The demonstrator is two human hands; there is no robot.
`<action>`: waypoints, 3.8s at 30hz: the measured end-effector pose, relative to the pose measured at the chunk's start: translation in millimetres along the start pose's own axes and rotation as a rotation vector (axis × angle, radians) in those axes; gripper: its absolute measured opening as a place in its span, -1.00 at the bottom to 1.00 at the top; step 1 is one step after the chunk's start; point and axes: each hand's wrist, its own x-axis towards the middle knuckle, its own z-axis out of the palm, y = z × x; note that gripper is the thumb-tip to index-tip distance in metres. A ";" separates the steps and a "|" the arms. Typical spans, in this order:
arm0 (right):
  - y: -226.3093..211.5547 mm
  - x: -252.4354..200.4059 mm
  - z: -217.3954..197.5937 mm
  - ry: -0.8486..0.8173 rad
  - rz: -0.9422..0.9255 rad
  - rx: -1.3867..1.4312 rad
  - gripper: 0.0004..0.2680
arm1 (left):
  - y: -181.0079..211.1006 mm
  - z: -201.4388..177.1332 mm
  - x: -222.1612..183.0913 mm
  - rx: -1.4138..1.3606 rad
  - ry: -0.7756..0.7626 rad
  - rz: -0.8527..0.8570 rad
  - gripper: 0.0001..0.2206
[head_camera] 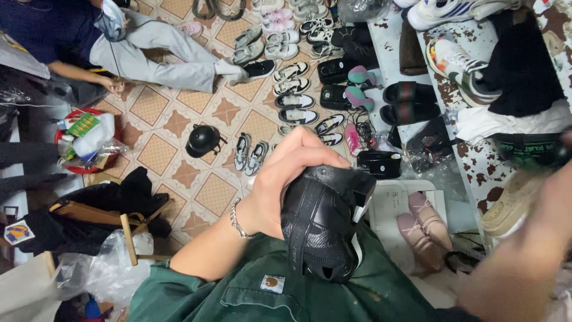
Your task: Repairing a shoe by applying glue to the sole and upper, then wiping away excess glue with a swab.
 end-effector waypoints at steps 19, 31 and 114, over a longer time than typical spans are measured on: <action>-136.3 -245.6 32.3 -0.287 -0.750 0.490 -0.78 | 17.0 2.4 10.9 0.006 -0.005 -0.009 -0.46; -144.7 -225.4 10.4 -0.400 -1.044 0.208 -0.83 | 18.9 -2.6 11.5 0.000 -0.030 -0.042 -0.43; -6.6 -98.2 18.1 0.094 -0.149 0.872 -0.57 | -0.6 -17.0 -4.3 0.139 0.041 -0.194 -0.62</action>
